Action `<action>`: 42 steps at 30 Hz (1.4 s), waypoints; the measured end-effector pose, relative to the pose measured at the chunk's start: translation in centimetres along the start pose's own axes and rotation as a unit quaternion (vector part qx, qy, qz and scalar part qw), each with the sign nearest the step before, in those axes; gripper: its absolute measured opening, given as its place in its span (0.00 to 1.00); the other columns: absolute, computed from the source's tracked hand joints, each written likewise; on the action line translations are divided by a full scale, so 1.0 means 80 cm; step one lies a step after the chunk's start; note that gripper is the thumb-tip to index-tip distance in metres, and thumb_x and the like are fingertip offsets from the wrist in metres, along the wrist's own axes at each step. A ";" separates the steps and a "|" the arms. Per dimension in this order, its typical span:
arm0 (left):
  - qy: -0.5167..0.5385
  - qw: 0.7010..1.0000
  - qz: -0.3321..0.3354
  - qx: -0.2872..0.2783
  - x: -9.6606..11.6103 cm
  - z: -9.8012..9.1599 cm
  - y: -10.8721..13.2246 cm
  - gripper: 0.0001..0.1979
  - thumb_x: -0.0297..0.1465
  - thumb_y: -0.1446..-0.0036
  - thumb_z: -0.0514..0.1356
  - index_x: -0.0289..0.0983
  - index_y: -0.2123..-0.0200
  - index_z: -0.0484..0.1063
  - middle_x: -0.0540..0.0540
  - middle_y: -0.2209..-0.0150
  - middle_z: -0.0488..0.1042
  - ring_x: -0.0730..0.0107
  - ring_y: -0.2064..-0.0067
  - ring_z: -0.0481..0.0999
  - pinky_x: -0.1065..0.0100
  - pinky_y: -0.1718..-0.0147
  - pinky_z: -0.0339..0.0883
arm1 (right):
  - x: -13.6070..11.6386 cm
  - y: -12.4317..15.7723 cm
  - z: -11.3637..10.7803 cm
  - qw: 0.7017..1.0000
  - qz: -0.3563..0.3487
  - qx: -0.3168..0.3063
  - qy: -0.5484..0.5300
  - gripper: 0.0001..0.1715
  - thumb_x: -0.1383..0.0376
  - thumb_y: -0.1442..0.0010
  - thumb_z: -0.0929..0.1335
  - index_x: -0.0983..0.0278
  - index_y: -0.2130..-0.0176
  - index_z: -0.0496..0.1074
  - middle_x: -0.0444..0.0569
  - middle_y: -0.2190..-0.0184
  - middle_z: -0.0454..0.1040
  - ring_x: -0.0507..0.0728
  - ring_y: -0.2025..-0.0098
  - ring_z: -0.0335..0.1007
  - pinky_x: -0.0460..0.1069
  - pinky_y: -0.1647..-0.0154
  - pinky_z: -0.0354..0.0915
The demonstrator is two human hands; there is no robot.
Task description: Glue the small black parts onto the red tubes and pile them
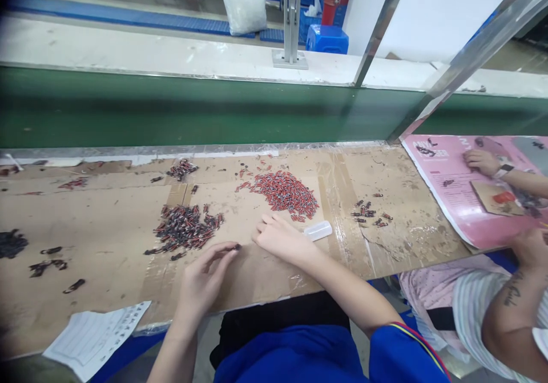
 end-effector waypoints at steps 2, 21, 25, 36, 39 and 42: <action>0.042 0.997 -0.047 0.033 -0.004 0.001 0.003 0.15 0.43 0.45 0.61 0.37 0.64 0.78 0.43 0.65 0.82 0.63 0.64 0.82 0.63 0.61 0.78 | 0.002 -0.002 0.002 1.000 0.004 0.004 -0.012 0.03 0.73 0.38 0.69 0.68 0.64 0.75 0.52 0.68 0.76 0.60 0.56 0.68 0.51 0.56 0.64; 0.159 0.976 -0.139 0.054 0.035 0.028 0.002 0.15 0.40 0.58 0.70 0.37 0.68 0.81 0.44 0.67 0.83 0.58 0.63 0.83 0.61 0.59 0.80 | -0.006 0.034 0.022 0.556 0.299 0.309 -0.711 0.10 0.59 0.46 0.73 0.63 0.67 0.81 0.51 0.67 0.82 0.59 0.63 0.80 0.52 0.60 0.74; 0.169 0.974 -0.136 0.063 0.042 0.029 0.001 0.12 0.37 0.59 0.71 0.38 0.69 0.82 0.45 0.67 0.83 0.58 0.63 0.83 0.61 0.59 0.80 | -0.007 0.036 0.028 0.521 0.309 0.324 -0.727 0.10 0.59 0.50 0.75 0.63 0.68 0.81 0.52 0.67 0.83 0.60 0.62 0.80 0.53 0.58 0.75; 0.194 0.976 -0.078 0.053 0.060 0.036 -0.002 0.07 0.31 0.54 0.68 0.40 0.68 0.82 0.46 0.66 0.83 0.62 0.63 0.83 0.67 0.60 0.79 | -0.008 0.045 0.042 0.411 0.302 0.332 -0.794 0.10 0.60 0.59 0.80 0.58 0.73 0.82 0.47 0.68 0.83 0.57 0.64 0.80 0.52 0.56 0.75; 0.188 0.978 -0.072 0.057 0.060 0.035 0.000 0.06 0.32 0.53 0.68 0.38 0.68 0.81 0.46 0.67 0.83 0.63 0.64 0.83 0.68 0.61 0.79 | -0.008 0.044 0.043 0.409 0.293 0.332 -0.798 0.10 0.60 0.59 0.80 0.57 0.73 0.82 0.47 0.68 0.83 0.56 0.64 0.79 0.51 0.57 0.75; 0.186 0.979 -0.068 0.056 0.057 0.035 0.003 0.07 0.33 0.52 0.68 0.38 0.68 0.80 0.45 0.67 0.82 0.65 0.64 0.82 0.69 0.61 0.78 | -0.007 0.043 0.042 0.425 0.271 0.334 -0.796 0.09 0.60 0.57 0.79 0.57 0.71 0.82 0.46 0.68 0.83 0.56 0.64 0.79 0.51 0.59 0.75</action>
Point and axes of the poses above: each hand's wrist, its own y-axis away from the middle knuckle, its own z-axis out of the palm, x = y × z, the point moved 5 cm from there along -y, towards the middle knuckle
